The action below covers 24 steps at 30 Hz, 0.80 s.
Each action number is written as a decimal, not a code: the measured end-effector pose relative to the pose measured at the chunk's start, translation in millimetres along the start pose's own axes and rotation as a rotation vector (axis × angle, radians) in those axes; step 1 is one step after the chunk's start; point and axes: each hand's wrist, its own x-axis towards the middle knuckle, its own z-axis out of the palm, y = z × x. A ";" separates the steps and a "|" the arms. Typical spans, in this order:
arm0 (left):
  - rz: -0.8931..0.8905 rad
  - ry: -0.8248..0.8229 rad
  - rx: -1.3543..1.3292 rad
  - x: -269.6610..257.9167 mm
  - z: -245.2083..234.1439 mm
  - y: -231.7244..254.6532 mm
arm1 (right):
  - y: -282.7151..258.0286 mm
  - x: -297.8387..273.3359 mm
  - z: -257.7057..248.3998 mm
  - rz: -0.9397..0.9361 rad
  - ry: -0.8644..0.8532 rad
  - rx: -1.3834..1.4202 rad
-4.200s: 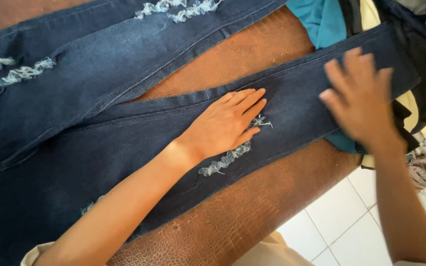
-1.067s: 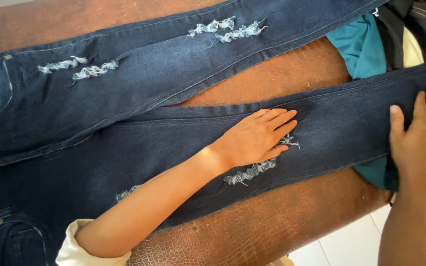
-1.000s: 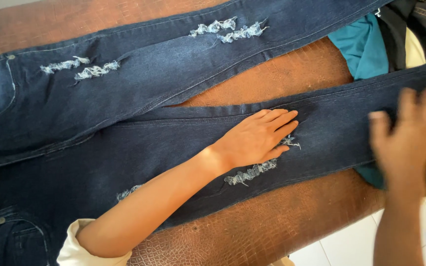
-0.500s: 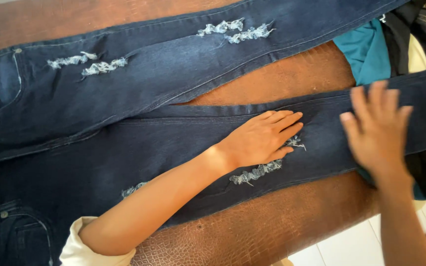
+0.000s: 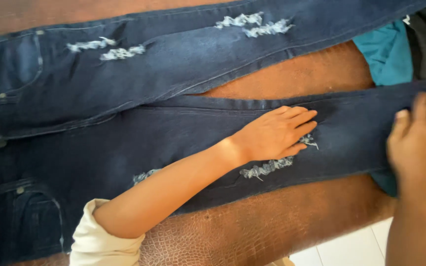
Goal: Folding a pair of blue distressed jeans on a flat surface.
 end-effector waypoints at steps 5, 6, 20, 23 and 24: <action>-0.011 0.087 0.054 -1.5 -2.1 -0.3 | -125.6 0.7 12.5 -0.292 -0.053 0.245; -0.046 0.116 0.099 -3.6 -4.4 -1.4 | -148.5 -0.8 19.0 -0.254 -0.117 0.296; -0.355 -0.242 0.160 -126.6 -126.5 37.4 | -108.9 2.4 -6.2 -0.201 -0.254 0.228; -0.458 -0.220 0.218 -136.3 -126.7 52.3 | -128.8 1.7 -14.4 -0.275 -0.254 0.225; -0.504 -0.208 0.234 -136.2 -123.5 56.1 | -138.2 2.6 -18.8 -0.323 -0.253 0.232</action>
